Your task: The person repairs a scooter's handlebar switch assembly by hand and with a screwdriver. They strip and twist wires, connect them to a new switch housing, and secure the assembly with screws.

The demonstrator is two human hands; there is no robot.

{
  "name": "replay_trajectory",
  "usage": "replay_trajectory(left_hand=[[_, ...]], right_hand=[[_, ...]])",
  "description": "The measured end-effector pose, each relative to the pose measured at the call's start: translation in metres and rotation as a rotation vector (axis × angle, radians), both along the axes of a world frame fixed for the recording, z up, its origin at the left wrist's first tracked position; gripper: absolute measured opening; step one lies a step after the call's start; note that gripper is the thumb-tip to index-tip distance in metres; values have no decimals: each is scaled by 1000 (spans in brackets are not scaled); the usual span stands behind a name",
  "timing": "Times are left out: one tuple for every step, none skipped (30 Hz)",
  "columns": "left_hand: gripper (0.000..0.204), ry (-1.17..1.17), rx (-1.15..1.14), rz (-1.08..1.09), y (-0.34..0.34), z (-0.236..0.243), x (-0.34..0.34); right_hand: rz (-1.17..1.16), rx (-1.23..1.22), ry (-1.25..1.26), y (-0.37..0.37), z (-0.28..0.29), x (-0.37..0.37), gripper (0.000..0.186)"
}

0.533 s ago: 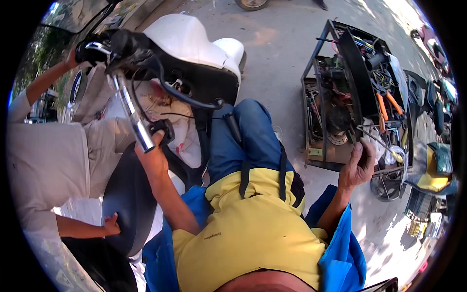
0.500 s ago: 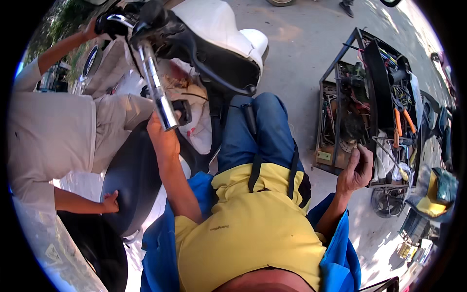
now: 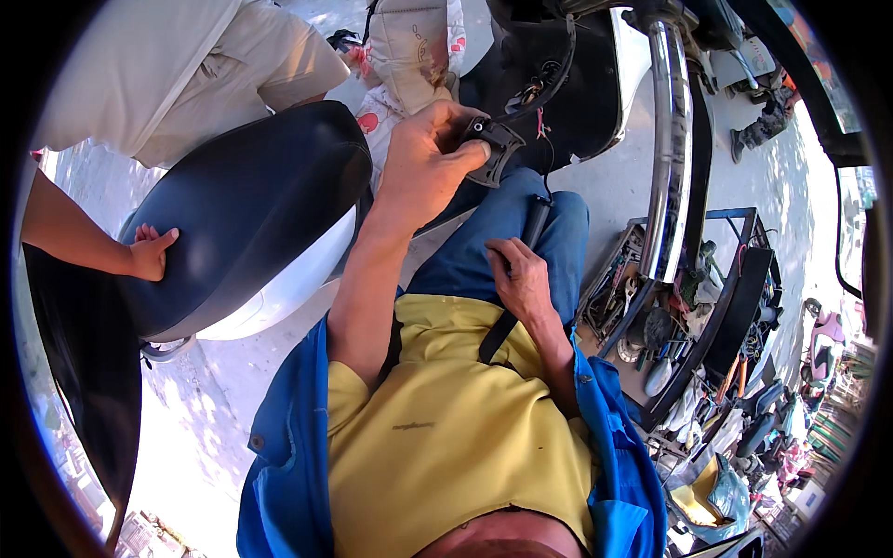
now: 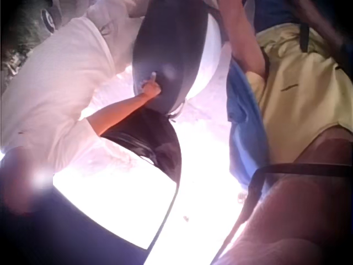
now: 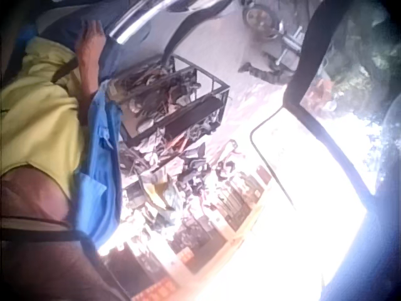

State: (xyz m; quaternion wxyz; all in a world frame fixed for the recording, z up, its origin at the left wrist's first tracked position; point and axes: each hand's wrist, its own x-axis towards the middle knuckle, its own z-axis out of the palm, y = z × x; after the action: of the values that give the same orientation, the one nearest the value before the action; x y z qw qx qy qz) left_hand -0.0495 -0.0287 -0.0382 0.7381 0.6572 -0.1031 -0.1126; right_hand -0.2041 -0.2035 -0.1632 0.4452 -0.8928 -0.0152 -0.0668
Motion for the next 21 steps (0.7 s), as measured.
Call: replay_trajectory(left_hand=[[27,27,-3,6,-1,3,0],[27,38,-6,9,-1,4,1],[28,47,-7,5,-2,6,2],[29,57,-8,-1,-1,6,3],[30,68,12,-6,2,5,3],[30,81,3,-5,3,6,4],[30,93,-7,-7,4,7,3],[29,105,-17,-10,4,7,1],[28,113,-117,-13,2,6,0],[28,110,-110,-9,1,5,0],[28,107,-104,-7,1,4,-1],[28,102,-97,-21,-1,4,-3],[28,105,-70,-58,1,12,-5],[28,72,-115,-56,-3,5,-5],[28,90,-111,-49,-2,6,-6],[27,94,-117,-64,-3,3,-4],[27,50,-131,-11,-2,0,-4],[27,56,-174,9,-3,-4,-3],[28,74,-138,-19,1,-7,2],[29,40,-160,33,4,-14,3],[29,46,-118,-36,10,-20,10]], right_hand=[[-22,8,38,4,1,3,16],[-81,-11,27,4,0,6,16],[-147,-28,15,2,-3,7,17],[-215,-46,2,-1,-6,6,17],[-288,-95,-49,-8,-18,7,18],[-346,-129,8,-17,-17,5,23],[-383,-134,85,-25,-22,6,31],[-422,-138,162,-33,-29,8,39],[-439,-231,171,-40,-38,9,49],[-452,-314,183,-41,-43,15,60],[-448,-328,220,-43,-46,19,73],[-457,-455,143,-46,-65,21,77],[-476,-399,242,-44,-67,26,76],[-497,-352,342,-44,-70,32,76],[-505,-307,439,-44,-72,42,75],[-500,-278,410,-44,-73,42,73],[-464,-258,374,-43,-73,48,70],[-471,-315,282,-38,-77,49,70],[-429,-281,270,-37,-81,51,72],[-427,-237,290,-35,-75,51,74],[-458,-195,254,-32,-73,42,74]])
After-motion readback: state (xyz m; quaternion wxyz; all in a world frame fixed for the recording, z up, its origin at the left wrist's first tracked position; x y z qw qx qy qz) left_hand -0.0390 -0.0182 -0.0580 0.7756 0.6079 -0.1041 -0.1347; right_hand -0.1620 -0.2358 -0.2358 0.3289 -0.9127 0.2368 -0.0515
